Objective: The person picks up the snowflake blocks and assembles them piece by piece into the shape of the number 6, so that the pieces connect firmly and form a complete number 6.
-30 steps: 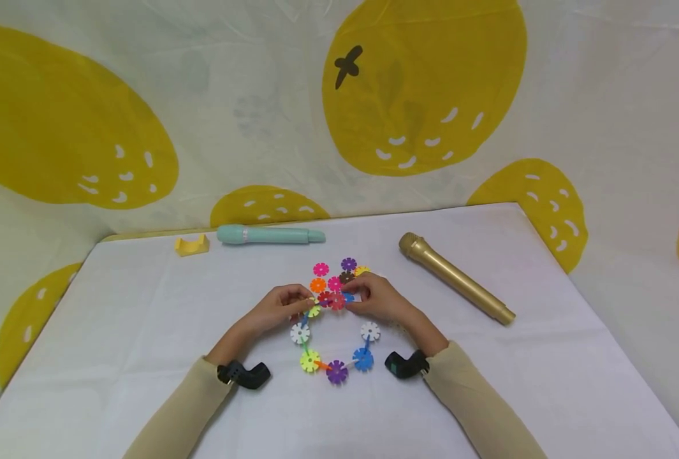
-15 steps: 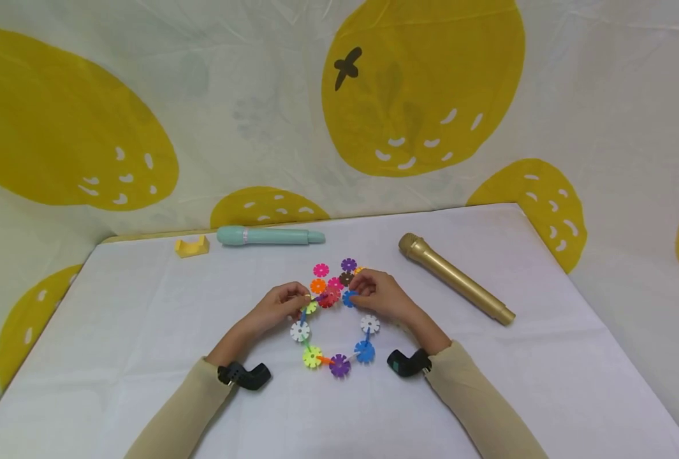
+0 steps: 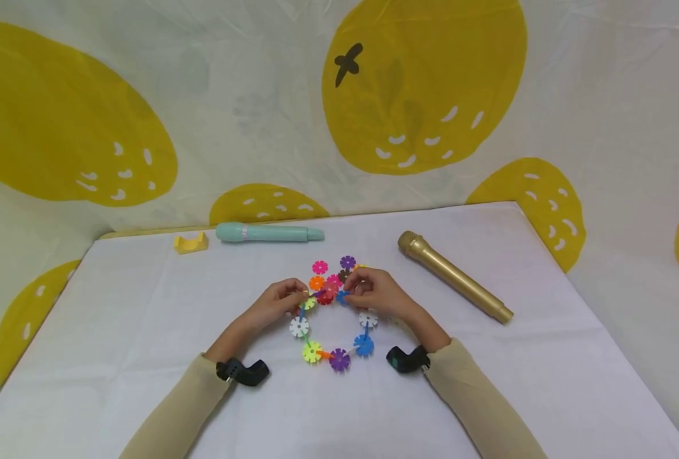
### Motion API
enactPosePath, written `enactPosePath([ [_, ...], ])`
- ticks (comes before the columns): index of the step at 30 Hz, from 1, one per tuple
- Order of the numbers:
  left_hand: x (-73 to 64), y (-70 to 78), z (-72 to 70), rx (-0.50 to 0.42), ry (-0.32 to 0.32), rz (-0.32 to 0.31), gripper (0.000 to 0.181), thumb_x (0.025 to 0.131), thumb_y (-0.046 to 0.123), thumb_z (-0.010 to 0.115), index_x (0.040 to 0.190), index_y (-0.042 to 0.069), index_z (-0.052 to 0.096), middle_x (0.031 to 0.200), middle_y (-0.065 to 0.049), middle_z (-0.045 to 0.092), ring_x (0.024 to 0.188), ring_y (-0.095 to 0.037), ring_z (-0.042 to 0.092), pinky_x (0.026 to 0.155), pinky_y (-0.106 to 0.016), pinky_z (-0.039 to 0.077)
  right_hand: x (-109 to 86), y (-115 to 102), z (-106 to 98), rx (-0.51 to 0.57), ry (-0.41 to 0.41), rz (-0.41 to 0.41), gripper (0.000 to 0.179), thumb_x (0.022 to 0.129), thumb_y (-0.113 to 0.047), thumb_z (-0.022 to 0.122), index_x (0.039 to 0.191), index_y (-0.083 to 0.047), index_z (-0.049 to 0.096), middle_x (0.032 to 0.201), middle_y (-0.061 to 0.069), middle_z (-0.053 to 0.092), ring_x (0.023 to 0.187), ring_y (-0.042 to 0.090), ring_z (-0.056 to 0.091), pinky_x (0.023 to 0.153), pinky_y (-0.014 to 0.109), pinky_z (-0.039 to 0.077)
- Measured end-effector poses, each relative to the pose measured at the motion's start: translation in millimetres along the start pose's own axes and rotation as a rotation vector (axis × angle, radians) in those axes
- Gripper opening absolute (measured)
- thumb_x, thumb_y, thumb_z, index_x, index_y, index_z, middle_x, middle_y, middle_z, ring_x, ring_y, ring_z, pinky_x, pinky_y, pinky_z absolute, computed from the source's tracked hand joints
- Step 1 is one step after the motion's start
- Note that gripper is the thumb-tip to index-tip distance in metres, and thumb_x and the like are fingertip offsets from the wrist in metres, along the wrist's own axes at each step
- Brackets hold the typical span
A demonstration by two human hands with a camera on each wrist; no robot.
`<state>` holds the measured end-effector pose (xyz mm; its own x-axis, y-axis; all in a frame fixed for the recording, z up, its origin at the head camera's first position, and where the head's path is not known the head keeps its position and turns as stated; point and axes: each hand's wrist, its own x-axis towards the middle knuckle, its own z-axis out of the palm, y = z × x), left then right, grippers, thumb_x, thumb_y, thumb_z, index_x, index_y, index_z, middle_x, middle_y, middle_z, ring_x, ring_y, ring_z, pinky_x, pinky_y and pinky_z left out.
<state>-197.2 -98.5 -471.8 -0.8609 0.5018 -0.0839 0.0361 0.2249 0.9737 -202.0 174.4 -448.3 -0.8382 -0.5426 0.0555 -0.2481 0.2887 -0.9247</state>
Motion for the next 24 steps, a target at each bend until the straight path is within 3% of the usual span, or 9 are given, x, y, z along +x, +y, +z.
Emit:
enactPosePath([
  [14,0.5,1.7,-0.9,-0.018,-0.031,-0.011,0.019,0.098,0.014,0.056,0.106,-0.004,0.057,0.079,0.0,0.06,0.065,-0.013,0.056,0.064,-0.022,0.05,0.5,-2,5,-0.097,0.083,-0.046,0.014,0.085,-0.005,0.074,0.097,-0.002,0.068,0.088,0.007,0.063,0.076,0.018,0.056,0.066,0.02,0.05],
  [19,0.0,3.6,-0.9,-0.038,-0.066,-0.003,0.019,0.099,0.014,0.055,0.105,-0.005,0.057,0.08,-0.001,0.06,0.064,-0.013,0.057,0.064,-0.023,0.052,0.6,-2,8,-0.123,0.088,-0.104,0.012,0.085,-0.003,0.072,0.096,-0.004,0.067,0.087,0.003,0.064,0.075,0.014,0.058,0.067,0.019,0.052],
  [24,-0.4,2.7,-1.7,-0.009,-0.055,0.027,0.022,0.101,0.015,0.053,0.106,-0.005,0.06,0.084,-0.001,0.06,0.065,-0.013,0.056,0.062,-0.023,0.05,1.0,-4,11,-0.121,0.065,-0.125,0.014,0.084,0.0,0.073,0.096,-0.002,0.068,0.09,0.006,0.065,0.078,0.013,0.059,0.07,0.019,0.053],
])
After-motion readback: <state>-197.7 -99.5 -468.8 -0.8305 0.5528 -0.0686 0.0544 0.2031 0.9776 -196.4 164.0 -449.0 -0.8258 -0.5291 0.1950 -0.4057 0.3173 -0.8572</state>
